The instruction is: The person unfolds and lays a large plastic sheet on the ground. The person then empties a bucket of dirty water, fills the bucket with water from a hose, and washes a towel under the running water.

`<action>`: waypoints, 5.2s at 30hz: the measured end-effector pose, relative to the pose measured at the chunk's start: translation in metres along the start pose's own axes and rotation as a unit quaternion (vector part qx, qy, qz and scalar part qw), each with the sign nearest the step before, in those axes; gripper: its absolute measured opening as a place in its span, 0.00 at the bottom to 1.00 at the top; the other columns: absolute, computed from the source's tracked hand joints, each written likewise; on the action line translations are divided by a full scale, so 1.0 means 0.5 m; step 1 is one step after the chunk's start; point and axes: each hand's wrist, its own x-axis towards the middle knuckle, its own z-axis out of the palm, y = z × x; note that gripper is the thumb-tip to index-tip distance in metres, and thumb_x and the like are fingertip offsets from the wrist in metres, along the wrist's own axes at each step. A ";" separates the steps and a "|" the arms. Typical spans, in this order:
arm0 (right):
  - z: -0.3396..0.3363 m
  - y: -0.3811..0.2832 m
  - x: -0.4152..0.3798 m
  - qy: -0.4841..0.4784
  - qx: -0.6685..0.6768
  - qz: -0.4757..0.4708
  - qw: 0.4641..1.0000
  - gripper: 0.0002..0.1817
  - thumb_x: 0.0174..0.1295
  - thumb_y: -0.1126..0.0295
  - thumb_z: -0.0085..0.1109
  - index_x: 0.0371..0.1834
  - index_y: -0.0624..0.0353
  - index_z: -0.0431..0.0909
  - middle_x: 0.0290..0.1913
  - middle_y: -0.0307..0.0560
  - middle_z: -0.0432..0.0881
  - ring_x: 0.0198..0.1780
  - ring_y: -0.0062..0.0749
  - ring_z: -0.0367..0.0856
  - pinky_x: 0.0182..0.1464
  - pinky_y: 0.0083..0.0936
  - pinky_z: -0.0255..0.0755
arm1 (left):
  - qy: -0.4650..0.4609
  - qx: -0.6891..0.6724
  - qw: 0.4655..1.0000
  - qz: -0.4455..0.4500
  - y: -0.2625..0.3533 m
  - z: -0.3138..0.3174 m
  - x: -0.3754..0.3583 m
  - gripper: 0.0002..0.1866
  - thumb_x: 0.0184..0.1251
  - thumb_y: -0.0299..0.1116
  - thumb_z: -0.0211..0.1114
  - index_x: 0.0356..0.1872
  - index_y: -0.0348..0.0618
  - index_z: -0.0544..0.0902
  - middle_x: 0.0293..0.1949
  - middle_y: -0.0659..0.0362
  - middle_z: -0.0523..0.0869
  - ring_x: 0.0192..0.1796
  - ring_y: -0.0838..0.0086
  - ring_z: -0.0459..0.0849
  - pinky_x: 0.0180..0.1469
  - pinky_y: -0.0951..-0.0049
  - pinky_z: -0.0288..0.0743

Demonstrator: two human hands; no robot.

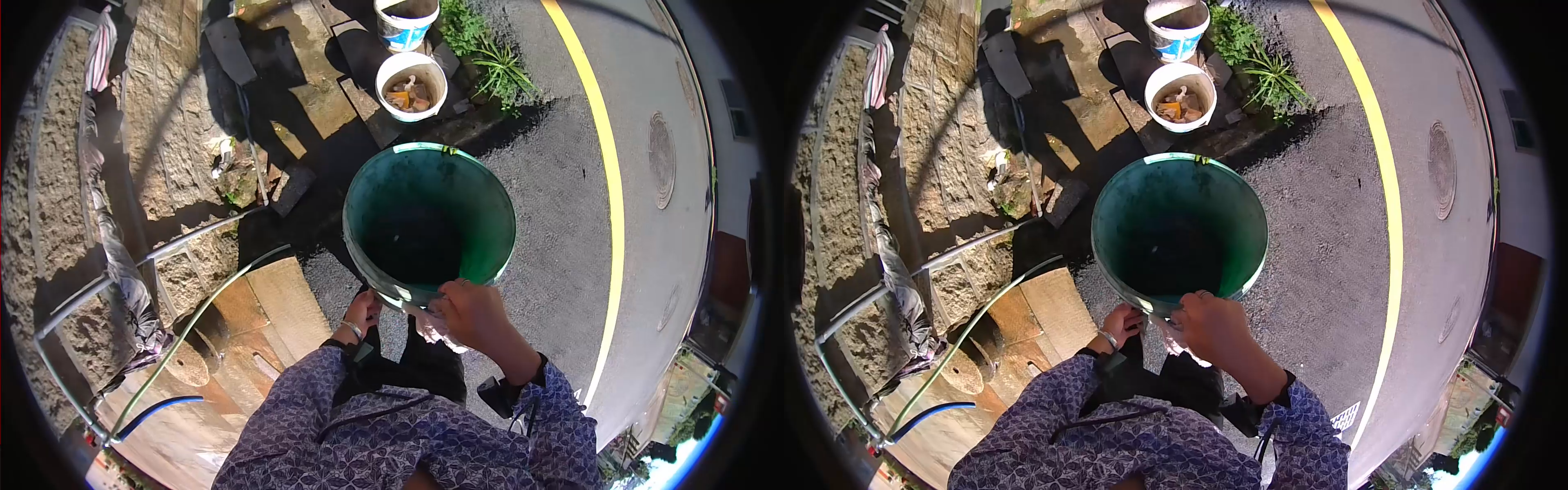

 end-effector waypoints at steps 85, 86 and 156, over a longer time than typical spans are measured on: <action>0.485 -0.198 -0.309 -0.424 0.059 -0.498 0.754 0.13 0.52 0.69 0.52 0.40 0.62 0.73 0.36 0.58 0.77 0.35 0.50 0.77 0.38 0.35 0.72 | 0.315 -0.636 0.679 0.187 -0.613 -0.047 -0.323 0.19 0.44 0.30 0.59 0.38 0.39 0.65 0.23 0.51 0.75 0.16 0.65 0.77 0.15 0.67 0.76; 0.492 -0.211 -0.335 -0.425 0.081 -0.500 0.750 0.15 0.52 0.70 0.52 0.44 0.61 0.73 0.40 0.59 0.77 0.37 0.50 0.77 0.41 0.34 0.72 | 0.320 -0.665 0.647 0.193 -0.649 -0.048 -0.331 0.18 0.44 0.29 0.59 0.37 0.38 0.65 0.23 0.51 0.75 0.14 0.64 0.76 0.14 0.67 0.75; 0.521 -1.407 -0.074 0.029 0.245 -0.441 0.863 0.15 0.61 0.67 0.50 0.49 0.59 0.71 0.22 0.34 0.72 0.19 0.14 0.71 0.20 0.10 0.63 | 0.564 -0.506 0.606 0.241 -1.377 -0.745 -0.405 0.22 0.37 0.28 0.71 0.39 0.39 0.77 0.34 0.60 0.83 0.36 0.75 0.82 0.40 0.75 0.76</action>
